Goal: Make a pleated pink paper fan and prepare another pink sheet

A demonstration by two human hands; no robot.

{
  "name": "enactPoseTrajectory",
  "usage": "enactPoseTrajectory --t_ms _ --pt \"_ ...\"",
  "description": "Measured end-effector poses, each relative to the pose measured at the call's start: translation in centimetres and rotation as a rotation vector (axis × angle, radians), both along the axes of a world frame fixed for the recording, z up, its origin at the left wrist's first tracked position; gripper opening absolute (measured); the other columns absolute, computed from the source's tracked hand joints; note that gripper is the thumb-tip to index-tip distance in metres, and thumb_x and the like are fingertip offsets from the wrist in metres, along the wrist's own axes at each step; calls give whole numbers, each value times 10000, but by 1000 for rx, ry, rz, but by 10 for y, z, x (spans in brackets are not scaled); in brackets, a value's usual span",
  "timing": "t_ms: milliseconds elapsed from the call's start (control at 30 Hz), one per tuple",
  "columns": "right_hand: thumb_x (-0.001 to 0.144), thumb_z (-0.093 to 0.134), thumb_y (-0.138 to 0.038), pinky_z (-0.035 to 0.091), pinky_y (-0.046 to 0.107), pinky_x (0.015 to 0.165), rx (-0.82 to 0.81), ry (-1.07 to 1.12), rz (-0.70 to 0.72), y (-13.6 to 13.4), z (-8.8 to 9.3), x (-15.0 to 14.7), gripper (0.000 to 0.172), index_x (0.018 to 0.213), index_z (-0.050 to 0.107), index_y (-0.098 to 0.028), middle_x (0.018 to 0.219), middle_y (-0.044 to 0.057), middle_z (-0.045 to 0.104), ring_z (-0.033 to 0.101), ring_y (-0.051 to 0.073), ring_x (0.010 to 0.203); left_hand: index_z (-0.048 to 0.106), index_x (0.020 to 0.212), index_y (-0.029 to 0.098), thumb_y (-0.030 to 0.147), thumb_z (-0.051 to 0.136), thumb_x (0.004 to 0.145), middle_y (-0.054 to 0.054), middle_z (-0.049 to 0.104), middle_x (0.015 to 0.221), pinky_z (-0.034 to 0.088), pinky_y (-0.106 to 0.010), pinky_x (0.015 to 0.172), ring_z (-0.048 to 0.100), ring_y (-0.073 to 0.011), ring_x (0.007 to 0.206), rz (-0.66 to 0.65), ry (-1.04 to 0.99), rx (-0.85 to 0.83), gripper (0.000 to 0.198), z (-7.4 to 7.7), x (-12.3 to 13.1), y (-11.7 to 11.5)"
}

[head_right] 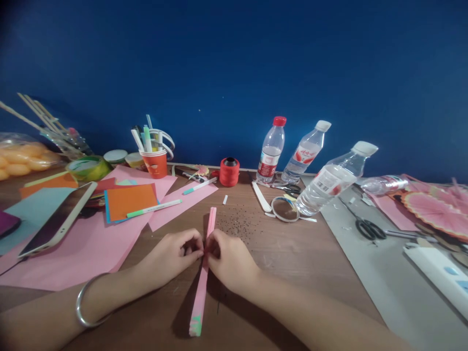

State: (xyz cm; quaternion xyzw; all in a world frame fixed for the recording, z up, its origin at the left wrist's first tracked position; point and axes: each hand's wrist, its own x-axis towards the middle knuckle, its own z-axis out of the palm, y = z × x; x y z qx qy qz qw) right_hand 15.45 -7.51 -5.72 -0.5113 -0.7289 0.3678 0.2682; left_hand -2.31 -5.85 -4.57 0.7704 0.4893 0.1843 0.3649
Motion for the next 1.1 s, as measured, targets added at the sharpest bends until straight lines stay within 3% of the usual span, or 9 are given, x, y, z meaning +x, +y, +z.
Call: enactPoseTrajectory --t_ms 633,1100 --pt "676 556 -76 310 197 547 28 -55 -28 0 0 0 156 754 495 -197 675 -43 585 491 96 585 543 725 208 166 606 713 77 532 609 313 -217 523 469 -103 568 -1 -8 37 76 0 6 1" --pt "729 526 -76 347 194 592 39 -8 12 -2 2 -1 162 820 509 -208 729 -38 622 551 102 642 499 698 206 142 553 715 69 520 614 310 -225 530 458 -108 571 19 5 80 85 -5 5 2"
